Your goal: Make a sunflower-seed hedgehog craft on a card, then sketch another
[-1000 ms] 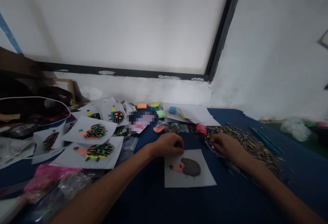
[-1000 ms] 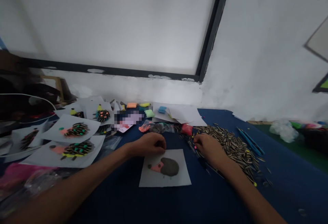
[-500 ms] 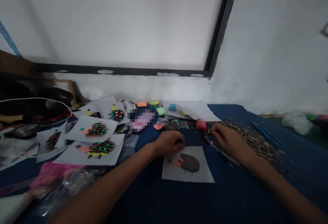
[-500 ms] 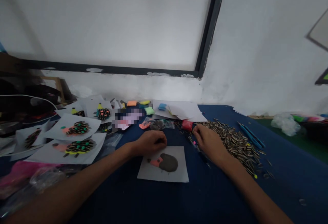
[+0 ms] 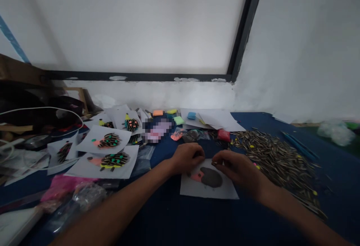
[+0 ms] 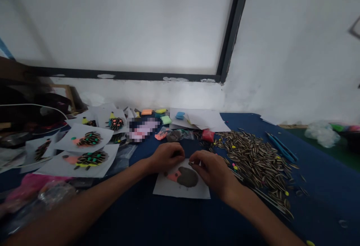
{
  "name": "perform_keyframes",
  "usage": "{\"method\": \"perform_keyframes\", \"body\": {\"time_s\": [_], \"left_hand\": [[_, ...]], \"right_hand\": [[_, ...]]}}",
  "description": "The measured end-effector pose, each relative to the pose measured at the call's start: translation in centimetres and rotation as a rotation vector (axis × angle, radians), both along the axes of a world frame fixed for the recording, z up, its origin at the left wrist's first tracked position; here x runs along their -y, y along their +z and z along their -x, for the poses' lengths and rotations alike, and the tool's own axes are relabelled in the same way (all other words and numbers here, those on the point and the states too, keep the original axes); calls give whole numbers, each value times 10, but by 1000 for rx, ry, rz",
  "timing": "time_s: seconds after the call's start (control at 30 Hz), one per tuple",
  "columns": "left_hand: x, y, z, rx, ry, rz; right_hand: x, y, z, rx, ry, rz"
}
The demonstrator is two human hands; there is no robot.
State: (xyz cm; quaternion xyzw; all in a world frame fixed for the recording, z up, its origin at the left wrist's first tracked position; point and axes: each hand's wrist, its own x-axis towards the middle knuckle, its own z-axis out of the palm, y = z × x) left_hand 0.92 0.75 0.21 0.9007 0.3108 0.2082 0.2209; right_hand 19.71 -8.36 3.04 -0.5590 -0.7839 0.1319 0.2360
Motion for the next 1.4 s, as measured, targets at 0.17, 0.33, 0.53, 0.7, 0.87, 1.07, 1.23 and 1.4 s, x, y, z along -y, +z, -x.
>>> {"method": "perform_keyframes", "body": {"time_s": [0.17, 0.33, 0.53, 0.7, 0.87, 1.07, 1.23, 1.4], "left_hand": [[2, 1, -2, -28, 33, -2], [4, 1, -3, -22, 47, -14], [4, 0, -3, -51, 56, -28], [4, 2, -2, -47, 39, -6], [5, 1, -3, -29, 43, -24], [6, 1, -5, 31, 81, -12], [2, 5, -3, 187, 238, -146], [-9, 2, 4, 97, 351, -226]], "right_hand": [[2, -1, 2, 6, 19, -8], [5, 0, 6, 23, 35, -12], [7, 1, 13, 18, 6, -64], [6, -2, 18, 4, 22, -63], [2, -5, 11, 67, -22, -111], [-4, -4, -14, 355, -238, -224], [-7, 1, -32, 712, -357, -275], [-10, 6, -43, 827, -410, -229]]}}
